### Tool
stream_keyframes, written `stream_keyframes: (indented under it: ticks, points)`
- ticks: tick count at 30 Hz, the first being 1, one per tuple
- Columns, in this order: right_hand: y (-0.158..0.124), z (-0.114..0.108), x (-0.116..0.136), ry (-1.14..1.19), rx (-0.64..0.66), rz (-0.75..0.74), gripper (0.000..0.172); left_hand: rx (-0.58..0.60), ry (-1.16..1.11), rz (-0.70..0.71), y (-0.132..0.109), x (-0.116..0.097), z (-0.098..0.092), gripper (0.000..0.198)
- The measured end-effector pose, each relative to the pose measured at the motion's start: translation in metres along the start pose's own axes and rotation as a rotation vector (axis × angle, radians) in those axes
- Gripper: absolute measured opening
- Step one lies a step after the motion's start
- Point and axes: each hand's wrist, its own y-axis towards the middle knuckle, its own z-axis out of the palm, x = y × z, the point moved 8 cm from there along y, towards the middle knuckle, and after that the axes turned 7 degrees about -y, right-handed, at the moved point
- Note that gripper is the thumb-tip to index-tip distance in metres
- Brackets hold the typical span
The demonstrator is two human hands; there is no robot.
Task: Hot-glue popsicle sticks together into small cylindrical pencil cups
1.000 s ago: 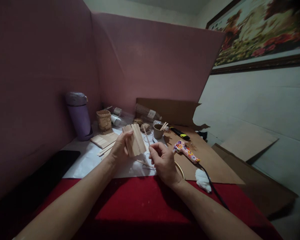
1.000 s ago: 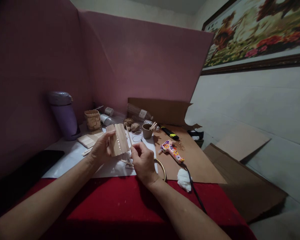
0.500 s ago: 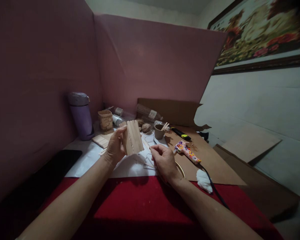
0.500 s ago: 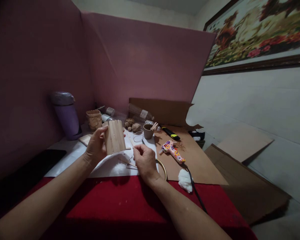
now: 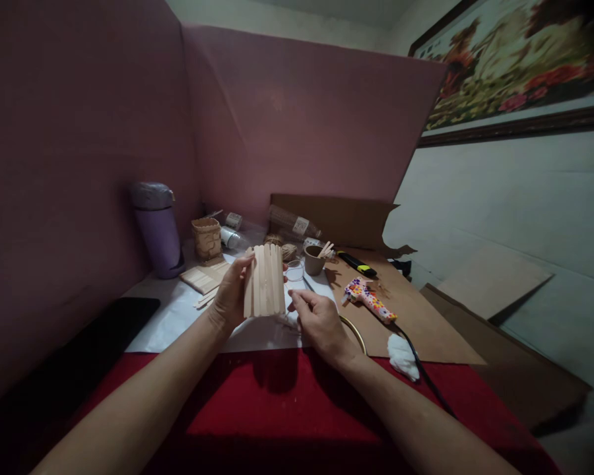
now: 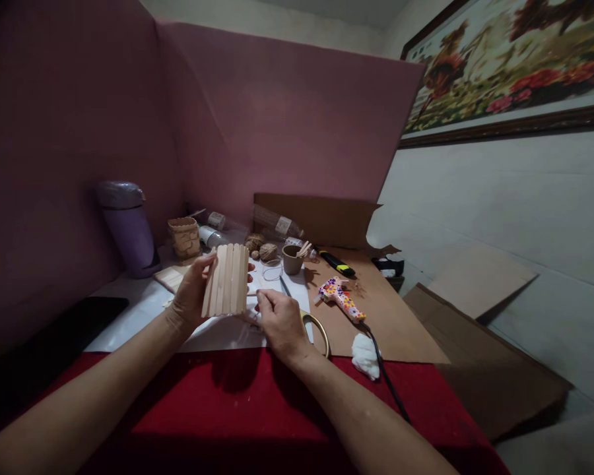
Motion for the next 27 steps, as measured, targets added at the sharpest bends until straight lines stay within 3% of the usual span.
stream_keyframes:
  ticks: [3,6,10,18,22,27]
  points:
    - [0.0,0.003,-0.001,0.23,0.053,0.063,0.044,-0.006,-0.003,-0.045,-0.001,0.007,0.003,0.058]
    - [-0.002,0.014,0.009,0.424,0.18,-0.002,0.052,-0.006,-0.014,-0.03,-0.001,0.009,0.006,0.057]
    - [-0.007,0.029,0.011,0.523,0.307,0.031,0.067,0.015,0.007,0.034,0.0,0.009,0.007,0.056]
    - [-0.001,0.006,0.002,0.247,0.029,0.06,0.068,-0.06,0.265,0.398,-0.003,-0.002,0.012,0.059]
    - [0.001,0.002,0.0,0.128,-0.01,0.039,0.065,-0.07,0.343,0.418,-0.002,0.001,0.013,0.047]
    - [0.004,0.005,0.0,0.204,0.002,-0.044,0.057,-0.07,0.436,0.481,-0.004,-0.001,0.015,0.048]
